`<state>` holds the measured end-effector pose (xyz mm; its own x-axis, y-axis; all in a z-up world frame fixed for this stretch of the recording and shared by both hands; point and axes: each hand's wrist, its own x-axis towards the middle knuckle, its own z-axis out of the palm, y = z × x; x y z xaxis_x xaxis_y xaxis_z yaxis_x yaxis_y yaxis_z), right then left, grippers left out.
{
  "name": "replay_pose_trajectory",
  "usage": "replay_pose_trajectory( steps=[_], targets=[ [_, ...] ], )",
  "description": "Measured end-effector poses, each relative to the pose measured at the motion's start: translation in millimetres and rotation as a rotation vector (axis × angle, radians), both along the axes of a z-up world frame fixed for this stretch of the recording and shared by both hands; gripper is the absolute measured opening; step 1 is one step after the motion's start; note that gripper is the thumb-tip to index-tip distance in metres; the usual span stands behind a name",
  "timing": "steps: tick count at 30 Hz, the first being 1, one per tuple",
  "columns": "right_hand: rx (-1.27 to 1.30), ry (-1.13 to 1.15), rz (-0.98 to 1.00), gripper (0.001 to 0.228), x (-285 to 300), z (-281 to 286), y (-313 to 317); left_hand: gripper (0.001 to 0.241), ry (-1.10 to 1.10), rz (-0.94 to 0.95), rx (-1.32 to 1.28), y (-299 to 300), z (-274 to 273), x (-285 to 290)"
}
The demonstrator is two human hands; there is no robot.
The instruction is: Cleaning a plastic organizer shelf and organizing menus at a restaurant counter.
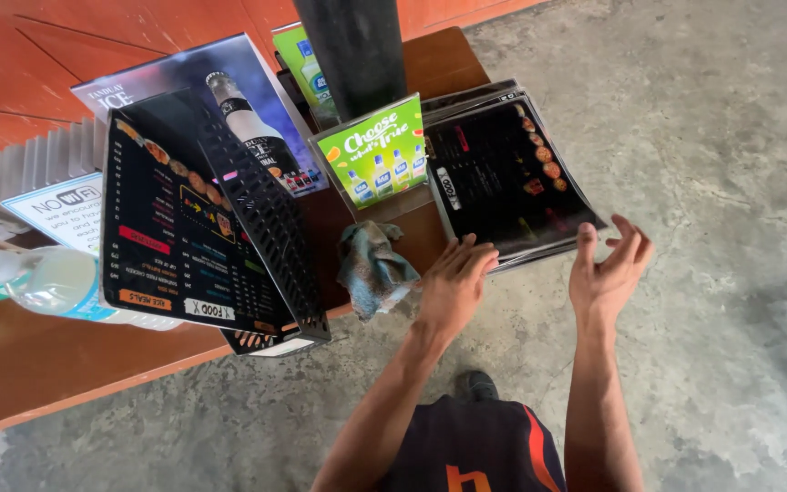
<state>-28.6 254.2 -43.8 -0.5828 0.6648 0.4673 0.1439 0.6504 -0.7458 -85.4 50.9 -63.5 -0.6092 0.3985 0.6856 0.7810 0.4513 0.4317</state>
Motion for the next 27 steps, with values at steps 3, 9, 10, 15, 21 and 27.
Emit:
replay_pose_trajectory(
  steps=[3, 9, 10, 15, 21, 27],
  targets=[
    [0.115, 0.082, -0.068, 0.029, 3, -10, 3, 0.01, -0.187, 0.024, 0.063, 6, -12, -9],
    [-0.691, 0.238, 0.233, 0.03, 8, 15, -17, 0.012, -0.091, 0.088, 0.312, 0, 35, -6],
    [-0.756, 0.227, 0.284, 0.033, 6, 19, -20, 0.014, -0.074, 0.08, 0.321, -1, 40, -3],
    [-0.834, 0.203, 0.479, 0.044, -1, 30, -37, 0.017, -0.084, 0.04, 0.317, 1, 9, -5],
    [-0.896, 0.135, 0.555, 0.064, -11, 39, -58, 0.018, -0.171, 0.004, 0.308, -8, 20, 4],
    [-0.893, 0.213, 0.554, 0.065, -12, 42, -64, 0.027, -0.264, -0.06, 0.344, -20, 48, 8]
  ],
)
